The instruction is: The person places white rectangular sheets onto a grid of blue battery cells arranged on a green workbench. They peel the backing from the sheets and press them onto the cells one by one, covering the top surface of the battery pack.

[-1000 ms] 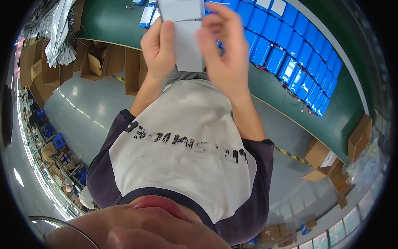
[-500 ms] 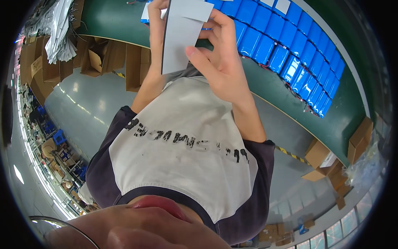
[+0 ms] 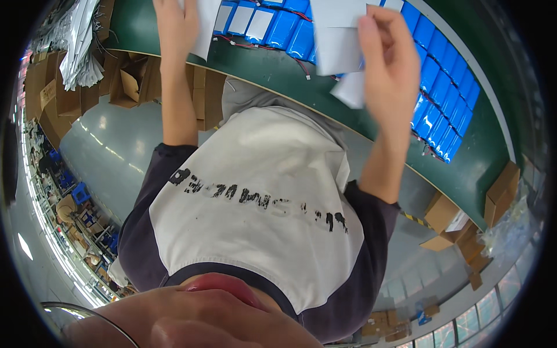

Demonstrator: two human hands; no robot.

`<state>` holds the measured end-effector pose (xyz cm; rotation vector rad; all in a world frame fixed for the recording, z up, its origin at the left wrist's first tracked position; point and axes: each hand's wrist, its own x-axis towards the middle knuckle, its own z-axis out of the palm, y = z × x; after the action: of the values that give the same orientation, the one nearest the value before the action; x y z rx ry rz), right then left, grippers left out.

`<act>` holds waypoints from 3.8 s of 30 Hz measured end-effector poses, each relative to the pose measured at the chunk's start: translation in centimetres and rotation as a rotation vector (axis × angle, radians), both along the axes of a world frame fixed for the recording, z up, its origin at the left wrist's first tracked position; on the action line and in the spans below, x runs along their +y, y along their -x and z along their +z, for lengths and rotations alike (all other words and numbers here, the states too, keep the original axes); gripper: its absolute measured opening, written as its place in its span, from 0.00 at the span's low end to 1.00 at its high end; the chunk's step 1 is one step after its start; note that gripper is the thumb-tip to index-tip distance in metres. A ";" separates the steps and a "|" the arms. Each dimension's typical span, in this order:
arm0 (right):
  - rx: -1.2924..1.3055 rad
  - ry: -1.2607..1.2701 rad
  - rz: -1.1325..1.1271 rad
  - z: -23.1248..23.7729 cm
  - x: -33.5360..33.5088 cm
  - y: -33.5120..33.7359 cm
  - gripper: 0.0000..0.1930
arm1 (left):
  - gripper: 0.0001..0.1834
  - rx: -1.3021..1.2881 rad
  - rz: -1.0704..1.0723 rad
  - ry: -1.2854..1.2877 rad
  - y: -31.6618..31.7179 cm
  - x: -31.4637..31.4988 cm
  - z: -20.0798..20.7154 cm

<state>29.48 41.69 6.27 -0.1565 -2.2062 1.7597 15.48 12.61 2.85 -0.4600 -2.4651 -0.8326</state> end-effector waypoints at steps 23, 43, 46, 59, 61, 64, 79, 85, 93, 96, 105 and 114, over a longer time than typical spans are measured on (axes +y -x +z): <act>-0.107 -0.589 0.373 5.9 4.1 11.4 0.10 | 0.08 0.367 -0.438 0.248 -0.2 7.1 0.9; -0.048 -0.646 0.510 2.4 6.1 12.7 0.13 | 0.21 -0.193 0.025 0.203 -1.5 1.3 1.2; 0.076 -0.793 0.555 1.4 5.0 13.5 0.12 | 0.20 -0.133 -0.019 0.142 -1.2 1.2 0.9; -0.039 -0.851 0.474 -3.7 2.8 14.5 0.15 | 0.05 0.115 -0.259 0.305 -0.4 0.6 -0.8; -0.068 -0.877 0.426 -3.1 1.9 14.2 0.13 | 0.07 0.180 -0.268 0.316 -0.8 1.2 0.7; -0.091 -0.935 0.352 -1.4 0.3 13.4 0.11 | 0.10 0.174 -0.366 0.247 -0.8 2.3 1.5; 0.043 -1.105 0.222 0.5 1.2 12.2 0.20 | 0.19 0.133 -0.619 0.407 0.4 7.2 -0.2; -0.001 -0.692 0.439 5.3 1.6 11.4 0.18 | 0.18 0.183 -0.576 0.457 -0.2 7.7 0.4; -0.132 -0.709 0.791 1.1 -2.2 11.2 0.13 | 0.09 0.284 -0.310 0.182 -4.9 1.5 0.4; -0.162 -0.650 0.825 0.4 -2.5 11.1 0.12 | 0.14 0.181 -0.382 0.158 -7.2 2.1 -0.4; 0.081 -0.841 0.742 2.0 -1.4 10.1 0.14 | 0.16 0.127 -0.406 0.358 -8.1 4.0 -1.3; -0.117 -0.647 0.843 5.9 0.0 9.3 0.17 | 0.14 0.178 -0.377 0.341 -8.0 5.4 -1.7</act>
<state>20.16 41.70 12.14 0.9559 -3.0496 1.2135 23.45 17.96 1.18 -1.0978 -2.3897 -0.4765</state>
